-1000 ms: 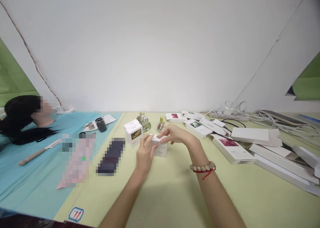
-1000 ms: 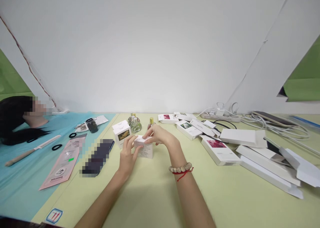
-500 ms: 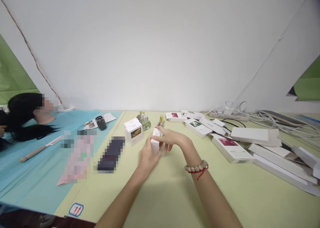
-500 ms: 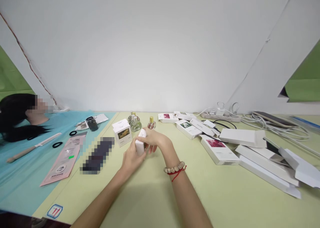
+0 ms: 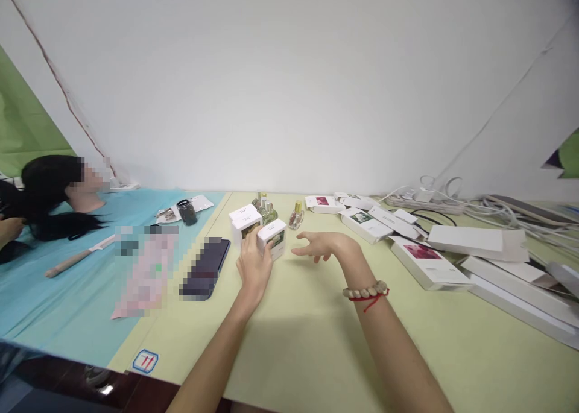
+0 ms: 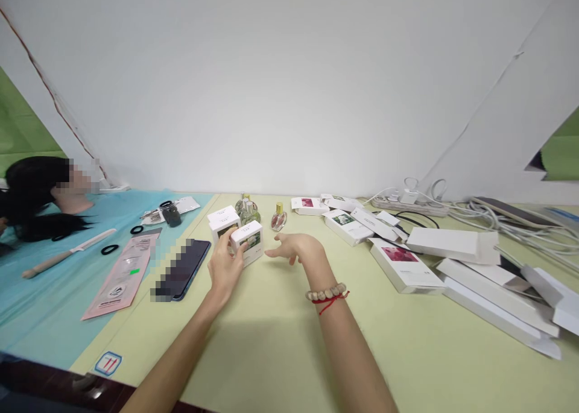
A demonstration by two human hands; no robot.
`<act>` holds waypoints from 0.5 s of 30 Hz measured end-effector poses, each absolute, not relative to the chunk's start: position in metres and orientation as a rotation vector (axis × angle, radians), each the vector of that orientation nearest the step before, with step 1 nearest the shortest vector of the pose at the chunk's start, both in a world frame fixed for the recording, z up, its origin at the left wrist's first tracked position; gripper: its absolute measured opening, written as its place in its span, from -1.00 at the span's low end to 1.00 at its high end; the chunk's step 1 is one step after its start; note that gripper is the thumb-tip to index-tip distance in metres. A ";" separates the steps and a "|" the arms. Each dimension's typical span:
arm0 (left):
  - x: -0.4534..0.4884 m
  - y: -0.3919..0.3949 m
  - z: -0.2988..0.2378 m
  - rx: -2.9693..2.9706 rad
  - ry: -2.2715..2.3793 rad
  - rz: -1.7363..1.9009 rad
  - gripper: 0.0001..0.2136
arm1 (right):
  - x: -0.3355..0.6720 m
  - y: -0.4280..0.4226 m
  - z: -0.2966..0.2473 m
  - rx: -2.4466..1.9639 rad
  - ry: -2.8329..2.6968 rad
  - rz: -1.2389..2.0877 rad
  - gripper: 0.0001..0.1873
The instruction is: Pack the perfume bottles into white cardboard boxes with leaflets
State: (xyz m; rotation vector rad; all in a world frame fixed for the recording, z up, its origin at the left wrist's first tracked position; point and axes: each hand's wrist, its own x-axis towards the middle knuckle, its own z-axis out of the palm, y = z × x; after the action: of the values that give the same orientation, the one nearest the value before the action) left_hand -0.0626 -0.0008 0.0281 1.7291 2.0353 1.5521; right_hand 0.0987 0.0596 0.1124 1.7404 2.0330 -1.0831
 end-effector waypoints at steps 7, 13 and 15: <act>-0.077 0.004 0.032 1.729 1.978 1.850 -0.59 | 0.126 0.072 0.115 1.783 2.006 -1.127 0.01; -0.080 0.007 0.030 1.876 1.977 1.850 -0.71 | 0.160 0.080 0.110 1.885 2.034 -1.106 -0.05; -0.080 0.007 0.029 1.924 2.015 1.825 -0.74 | 0.172 0.079 0.109 2.029 2.067 -0.926 -0.11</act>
State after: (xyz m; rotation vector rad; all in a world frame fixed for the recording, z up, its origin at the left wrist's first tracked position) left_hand -0.0798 0.0071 0.0291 1.9243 2.0147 1.8254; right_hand 0.1723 0.0795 0.1092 2.0294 2.0667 -0.9264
